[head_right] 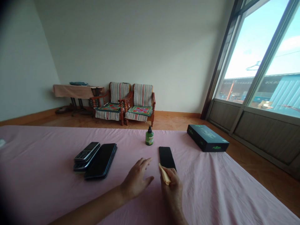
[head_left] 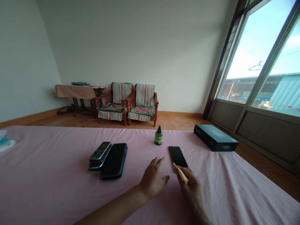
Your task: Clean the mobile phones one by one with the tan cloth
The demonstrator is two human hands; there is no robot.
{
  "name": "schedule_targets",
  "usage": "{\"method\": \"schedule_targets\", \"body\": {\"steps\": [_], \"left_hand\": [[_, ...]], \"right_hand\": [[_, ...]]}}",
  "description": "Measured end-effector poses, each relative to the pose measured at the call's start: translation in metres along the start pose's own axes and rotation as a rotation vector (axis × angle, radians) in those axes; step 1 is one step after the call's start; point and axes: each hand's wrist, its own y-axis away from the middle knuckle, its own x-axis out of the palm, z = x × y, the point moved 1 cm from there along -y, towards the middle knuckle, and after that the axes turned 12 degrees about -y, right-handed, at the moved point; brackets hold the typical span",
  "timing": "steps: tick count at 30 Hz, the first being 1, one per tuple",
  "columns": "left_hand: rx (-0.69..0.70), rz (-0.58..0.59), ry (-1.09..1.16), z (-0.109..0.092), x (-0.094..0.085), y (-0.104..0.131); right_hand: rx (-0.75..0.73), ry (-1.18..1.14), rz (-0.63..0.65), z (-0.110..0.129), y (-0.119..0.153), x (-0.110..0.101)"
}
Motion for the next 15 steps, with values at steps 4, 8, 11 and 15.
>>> {"method": "schedule_targets", "body": {"steps": [4,8,11,15], "left_hand": [[-0.004,-0.035,-0.100,0.030,-0.042,0.040],[-0.050,-0.090,-0.242,0.067,-0.076,0.071],[-0.058,-0.097,-0.584,0.090,-0.087,0.086],[-0.112,-0.102,-0.693,0.103,-0.083,0.095]], "right_hand": [[0.025,0.015,0.091,-0.002,0.005,0.004],[0.041,0.039,0.113,-0.003,0.006,0.004],[0.067,0.061,0.102,-0.006,0.006,0.003],[0.084,0.065,0.115,-0.014,0.007,0.002]]}}
